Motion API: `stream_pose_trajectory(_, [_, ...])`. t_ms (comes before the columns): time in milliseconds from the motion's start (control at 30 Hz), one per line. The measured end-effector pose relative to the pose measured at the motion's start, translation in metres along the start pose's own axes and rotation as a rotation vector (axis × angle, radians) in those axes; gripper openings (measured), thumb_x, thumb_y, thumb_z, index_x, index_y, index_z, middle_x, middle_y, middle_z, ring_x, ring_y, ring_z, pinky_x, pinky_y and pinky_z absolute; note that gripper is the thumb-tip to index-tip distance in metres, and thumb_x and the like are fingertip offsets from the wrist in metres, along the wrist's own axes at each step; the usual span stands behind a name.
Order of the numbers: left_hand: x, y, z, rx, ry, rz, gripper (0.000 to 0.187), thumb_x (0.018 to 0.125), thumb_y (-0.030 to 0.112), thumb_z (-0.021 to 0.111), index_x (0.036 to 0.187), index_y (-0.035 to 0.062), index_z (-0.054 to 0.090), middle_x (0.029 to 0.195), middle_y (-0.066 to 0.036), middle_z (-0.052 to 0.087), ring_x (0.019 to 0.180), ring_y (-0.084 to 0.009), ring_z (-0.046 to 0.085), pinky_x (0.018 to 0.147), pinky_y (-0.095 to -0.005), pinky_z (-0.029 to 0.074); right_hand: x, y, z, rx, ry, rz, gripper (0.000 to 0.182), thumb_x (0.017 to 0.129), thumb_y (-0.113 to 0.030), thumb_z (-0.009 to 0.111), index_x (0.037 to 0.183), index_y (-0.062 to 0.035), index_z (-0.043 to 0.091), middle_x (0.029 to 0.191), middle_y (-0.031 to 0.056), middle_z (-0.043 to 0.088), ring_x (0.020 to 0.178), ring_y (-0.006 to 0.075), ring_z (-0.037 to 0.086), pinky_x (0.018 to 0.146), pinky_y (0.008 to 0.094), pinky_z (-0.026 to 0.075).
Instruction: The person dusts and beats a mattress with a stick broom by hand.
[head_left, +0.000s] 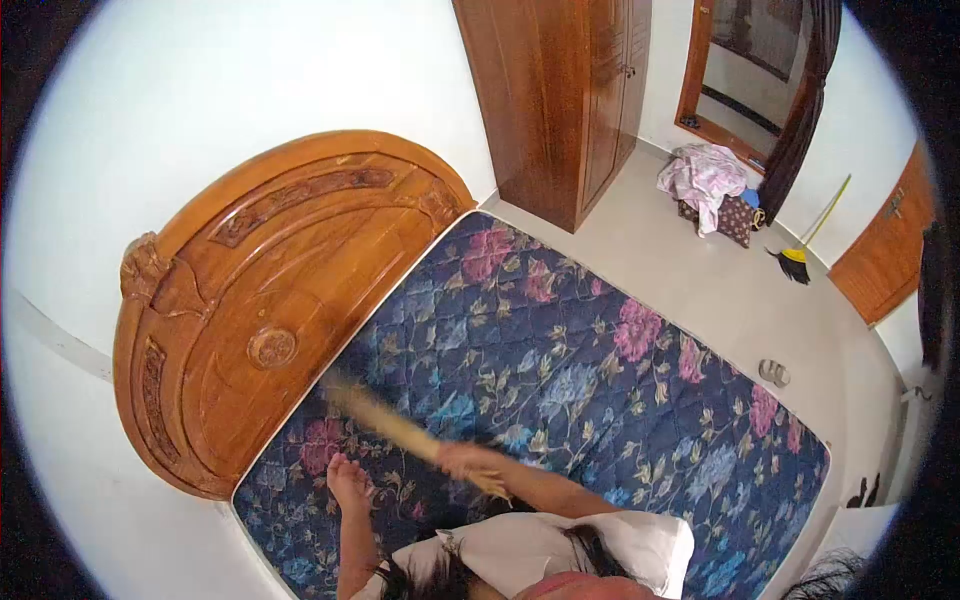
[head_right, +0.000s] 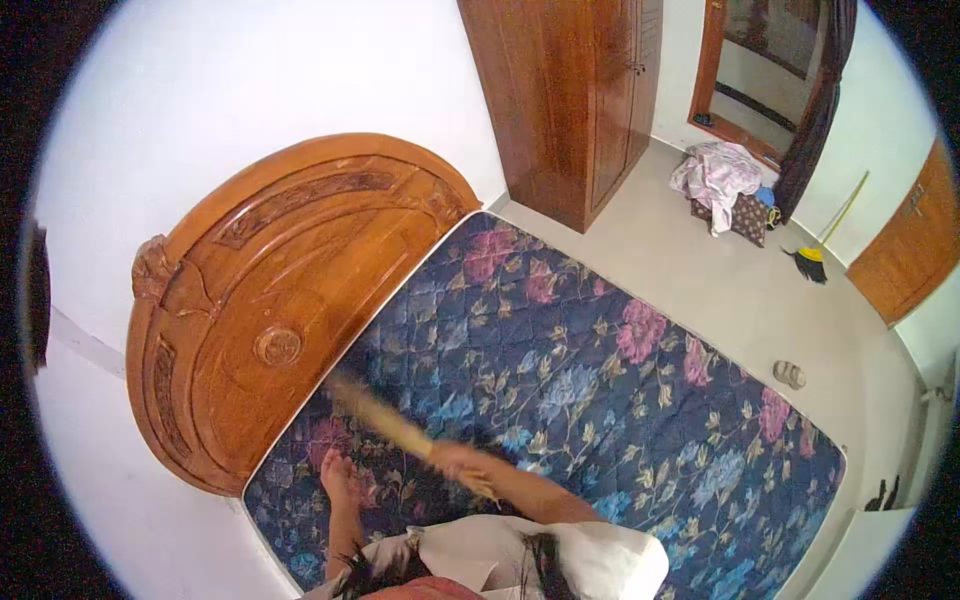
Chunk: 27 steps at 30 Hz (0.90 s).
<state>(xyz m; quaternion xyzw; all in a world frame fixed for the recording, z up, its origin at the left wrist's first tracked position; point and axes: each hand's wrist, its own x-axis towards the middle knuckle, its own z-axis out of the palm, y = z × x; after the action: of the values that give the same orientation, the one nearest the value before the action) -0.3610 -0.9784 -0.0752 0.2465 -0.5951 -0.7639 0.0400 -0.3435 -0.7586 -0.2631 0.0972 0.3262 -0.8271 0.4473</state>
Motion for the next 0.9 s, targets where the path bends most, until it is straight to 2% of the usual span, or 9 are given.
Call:
stream_pose_trajectory(67, [-0.001,-0.004,0.019,0.033,-0.051,0.031,0.021,0.083,0.008,0.051,0.103,0.0075,0.048,0.086,-0.002,0.051,0.068,-0.0120,0.052,0.056,-0.0251,0.043,0.026,0.012,-0.038,0.256,-0.331,0.223,0.013,0.076,-0.015,0.061,0.083,-0.0044,0.056,0.062,0.0053,0.053,0.054,0.0113,0.048,0.045,0.0298,0.037])
stream_pose_trajectory(200, [-0.021,-0.007,0.053,0.025,-0.135,0.066,0.020,0.082,0.007,0.052,0.102,0.0077,0.049,0.089,-0.001,0.052,0.073,-0.0124,0.054,0.062,-0.0266,0.044,0.004,-0.080,-0.203,0.097,0.230,-0.253,0.016,0.078,-0.021,0.057,0.081,-0.0052,0.060,0.063,0.0104,0.057,0.054,0.0218,0.057,0.049,0.0341,0.047])
stream_pose_trajectory(267, [-0.021,-0.020,0.043,0.038,-0.168,-0.013,0.021,0.083,0.008,0.051,0.104,0.0094,0.050,0.091,-0.001,0.053,0.077,-0.0127,0.054,0.065,-0.0292,0.044,-0.064,-0.125,-0.283,0.155,0.577,-0.790,0.022,0.082,-0.024,0.049,0.091,-0.0043,0.053,0.065,0.0134,0.055,0.051,0.0245,0.055,0.043,0.0330,0.044])
stream_pose_trajectory(333, [-0.031,-0.023,0.045,0.057,-0.087,-0.064,0.022,0.084,0.008,0.051,0.106,0.0081,0.049,0.093,-0.001,0.054,0.077,-0.0138,0.055,0.064,-0.0288,0.046,-0.095,-0.182,-0.303,0.209,1.548,-0.843,0.016,0.082,-0.020,0.047,0.090,-0.0060,0.047,0.071,0.0130,0.054,0.049,0.0229,0.052,0.040,0.0361,0.042])
stream_pose_trajectory(500, [-0.023,-0.039,0.060,0.098,-0.094,-0.165,0.025,0.085,0.012,0.051,0.110,0.0073,0.048,0.096,-0.002,0.057,0.077,-0.0148,0.056,0.064,-0.0287,0.048,-0.137,-0.163,-0.149,0.267,0.921,-0.841,0.019,0.087,-0.022,0.040,0.077,-0.0070,0.044,0.056,0.0077,0.048,0.035,0.0206,0.044,0.031,0.0308,0.038])
stream_pose_trajectory(567, [-0.024,-0.031,0.084,0.123,-0.129,-0.186,0.019,0.085,0.009,0.050,0.103,0.0115,0.051,0.099,0.000,0.055,0.078,-0.0134,0.055,0.067,-0.0291,0.045,-0.075,-0.092,-0.144,0.633,0.065,-0.381,0.020,0.086,-0.026,0.046,0.094,-0.0071,0.045,0.063,0.0076,0.051,0.038,0.0189,0.046,0.031,0.0316,0.037])
stream_pose_trajectory(633, [-0.026,-0.022,0.109,0.132,-0.196,-0.118,0.018,0.085,0.009,0.050,0.102,0.0116,0.052,0.098,0.000,0.055,0.078,-0.0134,0.055,0.069,-0.0291,0.045,-0.138,-0.100,-0.025,0.005,0.240,-0.185,0.027,0.084,-0.025,0.053,0.101,-0.0079,0.042,0.069,0.0035,0.049,0.048,0.0130,0.045,0.042,0.0285,0.039])
stream_pose_trajectory(833, [0.005,-0.022,0.110,0.108,-0.299,-0.133,0.017,0.084,0.010,0.052,0.102,0.0113,0.052,0.097,0.001,0.056,0.078,-0.0130,0.055,0.069,-0.0285,0.045,-0.211,-0.003,-0.209,0.138,0.529,-0.702,0.020,0.083,-0.021,0.052,0.093,-0.0041,0.057,0.072,0.0055,0.057,0.056,0.0143,0.053,0.045,0.0262,0.044])
stream_pose_trajectory(900, [0.028,-0.033,0.105,0.105,-0.320,-0.174,0.017,0.084,0.010,0.053,0.101,0.0113,0.053,0.095,0.001,0.056,0.078,-0.0127,0.055,0.069,-0.0279,0.044,-0.286,-0.005,-0.263,0.375,1.245,-0.663,0.027,0.082,-0.027,0.048,0.091,-0.0018,0.053,0.071,0.0113,0.057,0.049,0.0211,0.054,0.042,0.0348,0.044])
